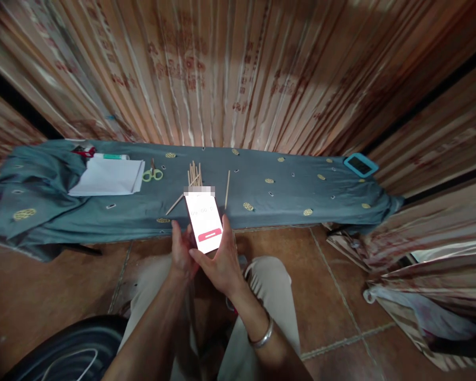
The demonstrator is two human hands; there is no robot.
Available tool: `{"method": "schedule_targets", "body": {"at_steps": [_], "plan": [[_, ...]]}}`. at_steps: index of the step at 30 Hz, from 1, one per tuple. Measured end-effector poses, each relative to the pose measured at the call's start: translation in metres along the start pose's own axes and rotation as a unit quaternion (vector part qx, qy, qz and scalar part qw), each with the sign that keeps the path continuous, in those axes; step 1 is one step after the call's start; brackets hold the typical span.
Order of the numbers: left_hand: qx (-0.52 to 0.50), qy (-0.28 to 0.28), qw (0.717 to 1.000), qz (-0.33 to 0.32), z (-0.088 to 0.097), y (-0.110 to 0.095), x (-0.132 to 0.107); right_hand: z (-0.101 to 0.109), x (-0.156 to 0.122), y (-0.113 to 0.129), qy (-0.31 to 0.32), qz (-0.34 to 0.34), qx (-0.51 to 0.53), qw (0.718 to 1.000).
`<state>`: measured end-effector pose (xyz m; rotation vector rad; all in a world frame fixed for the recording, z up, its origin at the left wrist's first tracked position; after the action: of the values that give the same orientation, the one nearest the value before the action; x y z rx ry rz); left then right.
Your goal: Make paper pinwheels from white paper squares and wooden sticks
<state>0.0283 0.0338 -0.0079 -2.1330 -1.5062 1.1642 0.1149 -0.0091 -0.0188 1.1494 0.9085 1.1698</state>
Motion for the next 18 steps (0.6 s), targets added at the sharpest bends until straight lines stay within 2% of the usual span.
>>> {"method": "schedule_targets", "body": {"at_steps": [6, 10, 15, 18], "plan": [[0.001, 0.02, 1.0, 0.013, -0.009, 0.004, 0.004, -0.004, 0.005, -0.007, -0.053, 0.015, -0.031, 0.998], [0.012, 0.025, 0.999, 0.024, -0.012, 0.011, 0.007, 0.0, 0.009, -0.012, -0.08, 0.019, -0.03, 0.996], [0.073, 0.08, 0.994, 0.0, -0.013, 0.021, 0.013, 0.022, 0.012, -0.016, -0.081, -0.01, 0.039, 0.996], [0.109, 0.084, 0.99, -0.016, -0.009, 0.022, 0.019, 0.047, 0.02, -0.024, -0.069, -0.046, 0.122, 0.989]]}}
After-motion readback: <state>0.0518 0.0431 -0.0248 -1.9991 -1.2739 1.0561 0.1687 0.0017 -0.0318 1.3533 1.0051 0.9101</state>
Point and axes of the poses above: each hand's wrist, its own x-axis towards the middle knuckle, its own z-axis out of the back of the hand, y = z × x, the point moved 1 cm from there along x, towards the middle knuckle, and after that the axes turned 13 degrees about x, right-handed, at the moved point
